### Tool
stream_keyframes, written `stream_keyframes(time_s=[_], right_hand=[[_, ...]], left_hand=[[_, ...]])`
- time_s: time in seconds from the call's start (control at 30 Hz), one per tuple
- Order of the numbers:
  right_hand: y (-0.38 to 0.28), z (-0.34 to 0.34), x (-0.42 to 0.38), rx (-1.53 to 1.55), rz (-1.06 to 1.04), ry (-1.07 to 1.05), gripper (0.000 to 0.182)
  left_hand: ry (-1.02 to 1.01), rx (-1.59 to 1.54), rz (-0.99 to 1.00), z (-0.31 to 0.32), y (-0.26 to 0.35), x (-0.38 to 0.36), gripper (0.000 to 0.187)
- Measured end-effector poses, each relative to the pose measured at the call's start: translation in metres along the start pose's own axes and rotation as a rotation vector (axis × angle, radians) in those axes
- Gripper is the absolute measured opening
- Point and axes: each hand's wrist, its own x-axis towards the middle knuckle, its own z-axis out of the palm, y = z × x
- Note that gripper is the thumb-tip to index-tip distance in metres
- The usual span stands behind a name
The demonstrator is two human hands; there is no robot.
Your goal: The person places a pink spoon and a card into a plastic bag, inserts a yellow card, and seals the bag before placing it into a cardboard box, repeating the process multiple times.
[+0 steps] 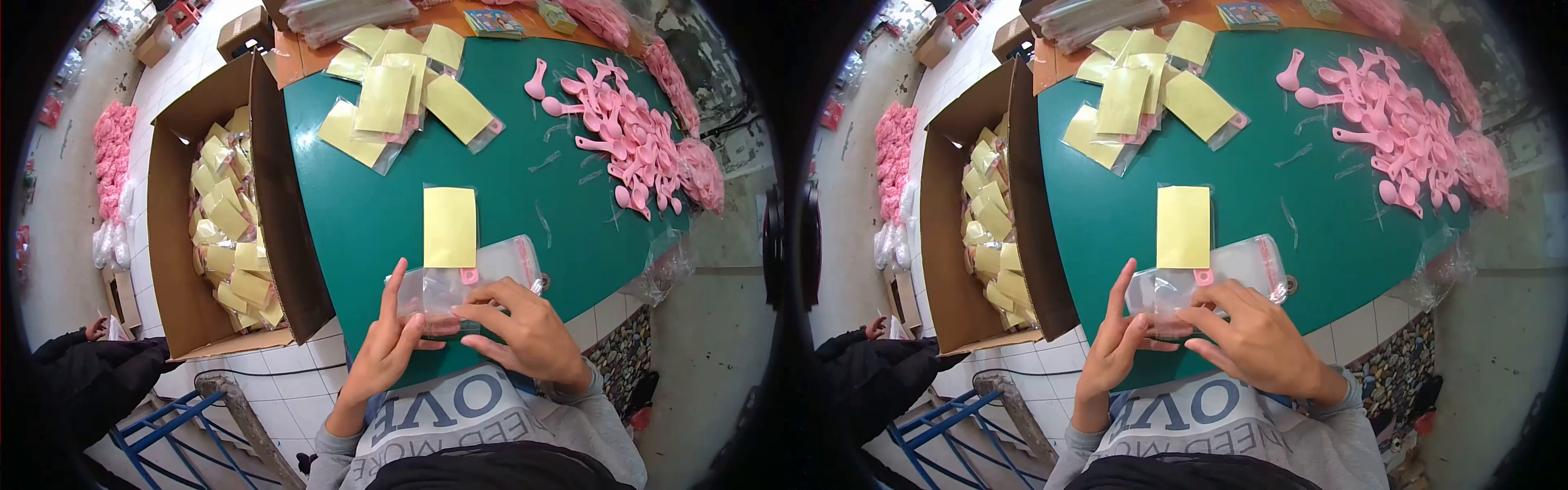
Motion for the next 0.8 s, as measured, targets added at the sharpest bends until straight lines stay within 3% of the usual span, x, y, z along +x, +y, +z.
stream_keyframes(time_s=[0.33,0.4,0.63,0.73,0.8], right_hand=[[0.000,0.036,0.012,0.114,0.055,-0.001,0.019],[0.002,0.037,0.013,0.095,0.001,0.010,0.018],[-0.004,0.033,0.011,-0.025,-0.228,-0.007,0.019],[0.005,0.033,0.008,-0.009,-0.319,-0.076,0.019],[0.009,0.010,0.007,0.211,-0.369,-0.271,0.019]], left_hand=[[0.005,0.247,0.001,-0.003,-0.008,-0.007,0.057],[-0.001,0.343,-0.013,-0.001,-0.002,-0.009,0.058],[0.127,0.196,0.059,0.009,-0.008,0.000,0.058],[0.143,0.288,0.035,0.009,-0.006,0.001,0.055],[0.216,0.304,0.062,0.012,-0.010,0.001,0.050]])
